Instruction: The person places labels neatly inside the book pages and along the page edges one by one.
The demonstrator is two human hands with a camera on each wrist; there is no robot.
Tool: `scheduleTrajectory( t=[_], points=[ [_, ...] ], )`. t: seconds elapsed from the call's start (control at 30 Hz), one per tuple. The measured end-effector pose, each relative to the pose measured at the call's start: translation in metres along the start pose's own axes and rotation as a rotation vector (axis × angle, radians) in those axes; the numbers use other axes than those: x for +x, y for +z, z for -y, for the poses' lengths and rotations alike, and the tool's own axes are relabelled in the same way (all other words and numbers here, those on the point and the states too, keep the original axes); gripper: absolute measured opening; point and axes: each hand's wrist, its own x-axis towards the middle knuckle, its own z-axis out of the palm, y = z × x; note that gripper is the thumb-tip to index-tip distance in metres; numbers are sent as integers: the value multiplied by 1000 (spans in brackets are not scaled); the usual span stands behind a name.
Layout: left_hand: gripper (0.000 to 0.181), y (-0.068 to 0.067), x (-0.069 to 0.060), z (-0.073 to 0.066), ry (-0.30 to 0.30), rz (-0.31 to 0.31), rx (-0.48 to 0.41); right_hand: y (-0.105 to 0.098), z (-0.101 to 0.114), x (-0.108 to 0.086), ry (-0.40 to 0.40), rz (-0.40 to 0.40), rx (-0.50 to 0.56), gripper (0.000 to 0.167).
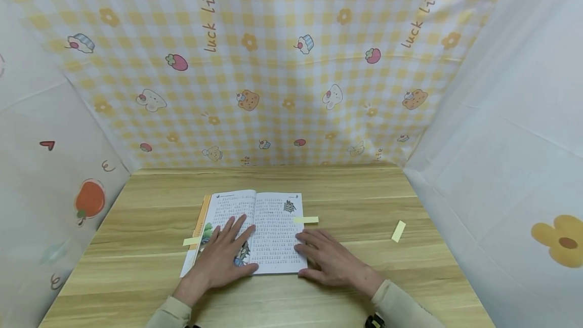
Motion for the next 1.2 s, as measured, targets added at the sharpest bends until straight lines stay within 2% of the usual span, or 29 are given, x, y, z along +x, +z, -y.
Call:
scheduleTrajectory(
  t=[0.67, 0.87, 1.2],
  points=[
    [100, -1, -1, 0, 0, -14, -5, -9, 3, 3, 20, 47, 32, 57],
    [100, -1, -1, -1, 1, -8, -5, -8, 2, 5, -3, 14, 30, 49],
    [99, -4, -4, -3, 14, -37, -10, -6, 2, 5, -35, -23, 2, 35]
  ],
)
